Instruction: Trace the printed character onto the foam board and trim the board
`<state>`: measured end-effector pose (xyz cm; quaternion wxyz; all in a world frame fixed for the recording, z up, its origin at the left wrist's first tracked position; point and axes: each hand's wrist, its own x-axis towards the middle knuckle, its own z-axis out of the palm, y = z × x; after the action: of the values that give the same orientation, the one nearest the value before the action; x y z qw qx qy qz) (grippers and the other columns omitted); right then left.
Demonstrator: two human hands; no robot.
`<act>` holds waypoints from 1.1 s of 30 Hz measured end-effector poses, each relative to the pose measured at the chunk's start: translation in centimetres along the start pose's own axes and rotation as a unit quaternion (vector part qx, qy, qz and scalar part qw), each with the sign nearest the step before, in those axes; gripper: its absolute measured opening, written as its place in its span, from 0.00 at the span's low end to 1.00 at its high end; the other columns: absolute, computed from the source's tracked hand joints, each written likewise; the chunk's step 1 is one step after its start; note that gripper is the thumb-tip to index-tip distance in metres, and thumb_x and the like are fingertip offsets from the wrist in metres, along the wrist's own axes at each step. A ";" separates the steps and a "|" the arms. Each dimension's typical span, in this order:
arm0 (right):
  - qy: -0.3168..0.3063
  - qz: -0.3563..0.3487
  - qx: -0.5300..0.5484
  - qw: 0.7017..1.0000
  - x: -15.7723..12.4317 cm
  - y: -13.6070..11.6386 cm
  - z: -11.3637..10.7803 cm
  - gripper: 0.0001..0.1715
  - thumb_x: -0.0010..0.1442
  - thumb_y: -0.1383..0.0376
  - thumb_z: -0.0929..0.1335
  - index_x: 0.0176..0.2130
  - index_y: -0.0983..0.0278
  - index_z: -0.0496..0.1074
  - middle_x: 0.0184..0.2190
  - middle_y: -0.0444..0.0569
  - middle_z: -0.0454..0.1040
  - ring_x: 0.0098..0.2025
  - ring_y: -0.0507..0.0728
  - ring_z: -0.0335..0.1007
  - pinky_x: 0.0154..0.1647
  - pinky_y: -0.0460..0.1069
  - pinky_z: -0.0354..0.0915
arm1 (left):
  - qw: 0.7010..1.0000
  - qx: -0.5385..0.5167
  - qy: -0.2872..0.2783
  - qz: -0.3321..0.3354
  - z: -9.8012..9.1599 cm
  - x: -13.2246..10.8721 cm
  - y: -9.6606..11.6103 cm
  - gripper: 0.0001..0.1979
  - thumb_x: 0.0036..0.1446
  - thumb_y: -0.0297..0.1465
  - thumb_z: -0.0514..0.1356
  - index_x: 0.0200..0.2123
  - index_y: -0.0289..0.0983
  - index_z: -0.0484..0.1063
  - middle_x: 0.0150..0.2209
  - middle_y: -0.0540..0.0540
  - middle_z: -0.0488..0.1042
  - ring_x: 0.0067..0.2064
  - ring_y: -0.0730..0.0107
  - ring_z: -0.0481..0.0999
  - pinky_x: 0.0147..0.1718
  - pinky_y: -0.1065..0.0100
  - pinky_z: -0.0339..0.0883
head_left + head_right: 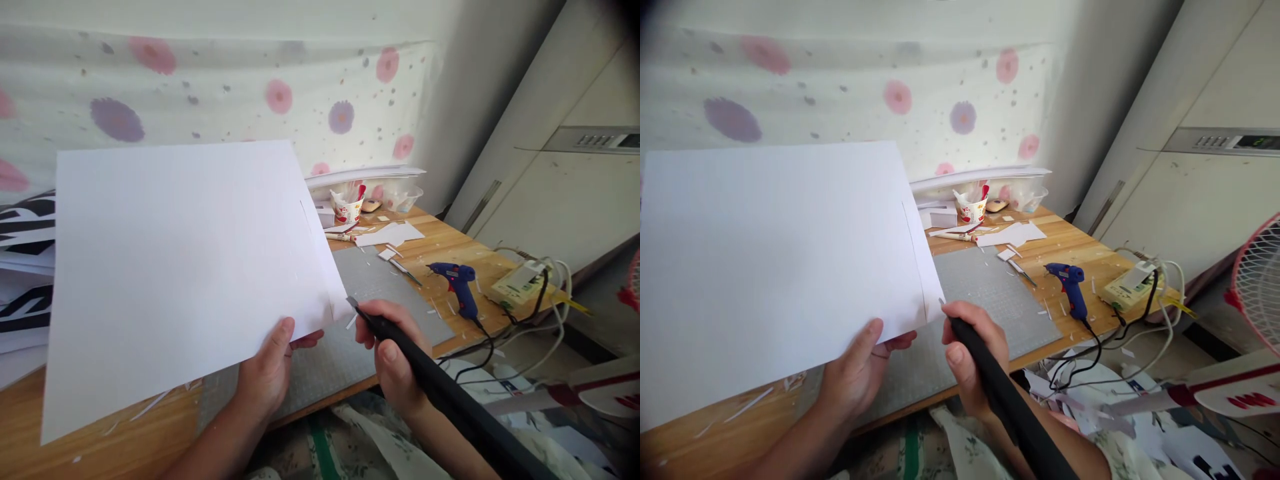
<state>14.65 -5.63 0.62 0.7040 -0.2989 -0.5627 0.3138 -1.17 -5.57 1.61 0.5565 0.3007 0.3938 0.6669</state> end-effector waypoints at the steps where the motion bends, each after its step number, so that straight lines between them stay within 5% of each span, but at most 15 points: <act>1: 0.012 0.002 0.002 1.000 -0.3 0.0 0.3 0.19 0.58 0.51 0.65 0.45 0.58 0.71 0.24 0.44 0.69 0.24 0.53 0.63 0.23 0.48 0.57 | 1.000 0.001 0.004 -0.002 0.1 0.0 -0.1 0.26 0.43 0.33 0.69 0.49 0.40 0.72 0.30 0.49 0.79 0.26 0.61 0.78 0.24 0.65 0.72; 7: 0.010 0.047 0.016 0.999 -1.1 0.5 1.5 0.12 0.59 0.59 0.67 0.43 0.59 0.69 0.22 0.43 0.71 0.22 0.53 0.65 0.22 0.47 0.60 | 1.000 -0.005 0.026 -0.007 0.3 -0.4 -0.3 0.24 0.42 0.34 0.70 0.45 0.38 0.74 0.30 0.49 0.80 0.25 0.63 0.77 0.26 0.65 0.74; 13: 0.002 0.043 0.020 0.999 -1.0 0.7 1.8 0.11 0.59 0.63 0.67 0.44 0.58 0.69 0.23 0.41 0.71 0.22 0.51 0.65 0.22 0.46 0.61 | 0.999 -0.017 0.022 -0.018 0.3 -0.7 -0.4 0.29 0.43 0.31 0.69 0.51 0.41 0.70 0.36 0.49 0.80 0.28 0.63 0.79 0.28 0.66 0.74; 33: 0.004 0.019 0.012 1.000 -0.5 0.7 2.2 0.12 0.58 0.66 0.66 0.44 0.58 0.68 0.23 0.41 0.71 0.22 0.50 0.66 0.23 0.45 0.62 | 1.000 -0.010 0.022 -0.005 -0.1 -0.5 -0.6 0.23 0.41 0.35 0.70 0.43 0.40 0.74 0.32 0.49 0.79 0.32 0.64 0.78 0.26 0.68 0.76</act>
<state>12.29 -5.46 0.21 0.7039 -0.3024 -0.5499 0.3327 -0.89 -6.02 1.09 0.5538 0.2787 0.4006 0.6746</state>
